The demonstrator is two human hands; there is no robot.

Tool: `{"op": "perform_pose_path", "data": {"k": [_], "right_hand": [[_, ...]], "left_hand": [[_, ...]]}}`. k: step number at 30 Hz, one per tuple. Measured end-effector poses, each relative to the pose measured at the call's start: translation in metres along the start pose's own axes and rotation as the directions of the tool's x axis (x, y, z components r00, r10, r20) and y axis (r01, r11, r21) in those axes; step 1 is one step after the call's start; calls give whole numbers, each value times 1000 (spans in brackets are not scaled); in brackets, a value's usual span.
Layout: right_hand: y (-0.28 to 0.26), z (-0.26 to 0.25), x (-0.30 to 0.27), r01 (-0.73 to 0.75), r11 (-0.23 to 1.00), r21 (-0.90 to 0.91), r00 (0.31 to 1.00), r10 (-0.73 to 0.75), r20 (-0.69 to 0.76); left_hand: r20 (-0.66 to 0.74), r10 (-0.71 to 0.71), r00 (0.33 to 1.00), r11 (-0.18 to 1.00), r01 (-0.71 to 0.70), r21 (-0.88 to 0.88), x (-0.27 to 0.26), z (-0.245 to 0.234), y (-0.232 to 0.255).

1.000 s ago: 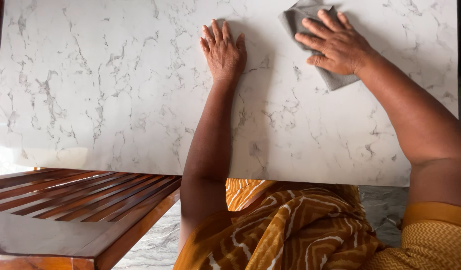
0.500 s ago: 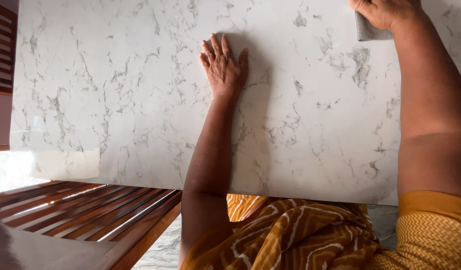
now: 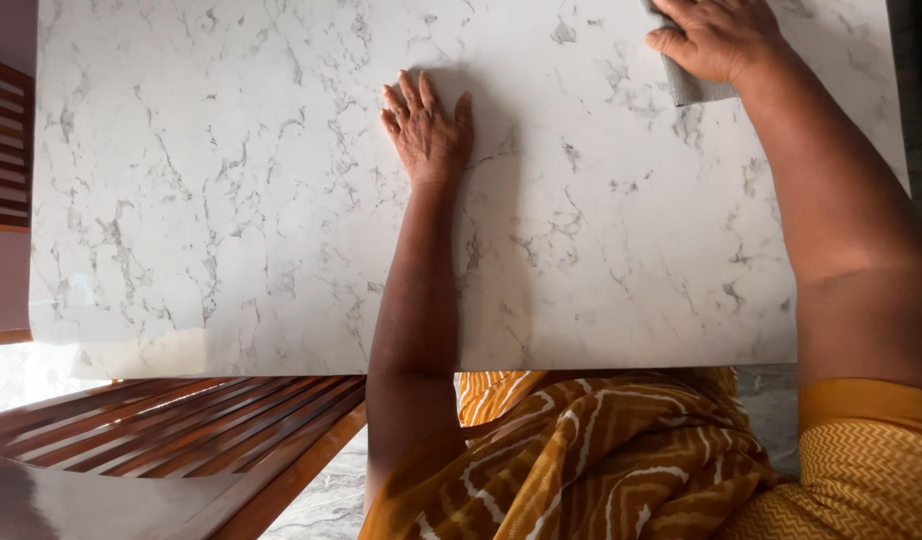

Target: The person wipes the surface of a marble-patterned table with a cloth using both hands.

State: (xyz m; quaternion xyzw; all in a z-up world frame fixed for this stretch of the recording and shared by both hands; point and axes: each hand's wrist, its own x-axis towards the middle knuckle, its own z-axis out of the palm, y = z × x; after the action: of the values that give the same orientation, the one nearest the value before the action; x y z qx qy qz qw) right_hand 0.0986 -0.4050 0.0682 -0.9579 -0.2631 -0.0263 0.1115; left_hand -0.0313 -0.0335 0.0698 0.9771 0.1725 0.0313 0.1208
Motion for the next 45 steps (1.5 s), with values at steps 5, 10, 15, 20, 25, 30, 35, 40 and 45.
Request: {"op": "perform_pose_path", "data": {"k": [5, 10, 15, 20, 25, 30, 35, 40, 45], "right_hand": [[-30, -1, -45, 180, 983, -35, 984, -180, -10], [-57, 7, -100, 262, 963, -58, 965, -260, 44], [-84, 5, -163, 384, 922, -57, 920, -376, 113], [-111, -1, -232, 485, 872, -72, 871, -474, 127], [-120, -19, -296, 487, 873, -28, 863, -477, 166], [-81, -30, -315, 394, 919, -22, 909, -386, 154], [-25, -36, -304, 249, 966, -71, 958, -234, 168], [36, -40, -276, 85, 993, -76, 991, -77, 110], [70, -44, -236, 39, 999, -23, 999, -39, 9]], "left_hand": [[9, -8, 1000, 1000, 8, 12, 1, 3, -3], [17, -15, 1000, 1000, 14, 21, 0, 2, -4], [15, -18, 1000, 1000, 18, 11, -2, 2, -7], [29, -26, 999, 1000, 26, 9, -4, 0, -6], [32, -28, 999, 1000, 28, -6, -6, -1, -7], [18, -24, 1000, 1000, 24, -16, -6, 0, -6], [19, -35, 999, 999, 35, -23, -9, -4, -4], [25, -40, 999, 999, 41, -20, -10, -7, -3], [26, -35, 999, 999, 35, 16, -9, -5, -1]]}}
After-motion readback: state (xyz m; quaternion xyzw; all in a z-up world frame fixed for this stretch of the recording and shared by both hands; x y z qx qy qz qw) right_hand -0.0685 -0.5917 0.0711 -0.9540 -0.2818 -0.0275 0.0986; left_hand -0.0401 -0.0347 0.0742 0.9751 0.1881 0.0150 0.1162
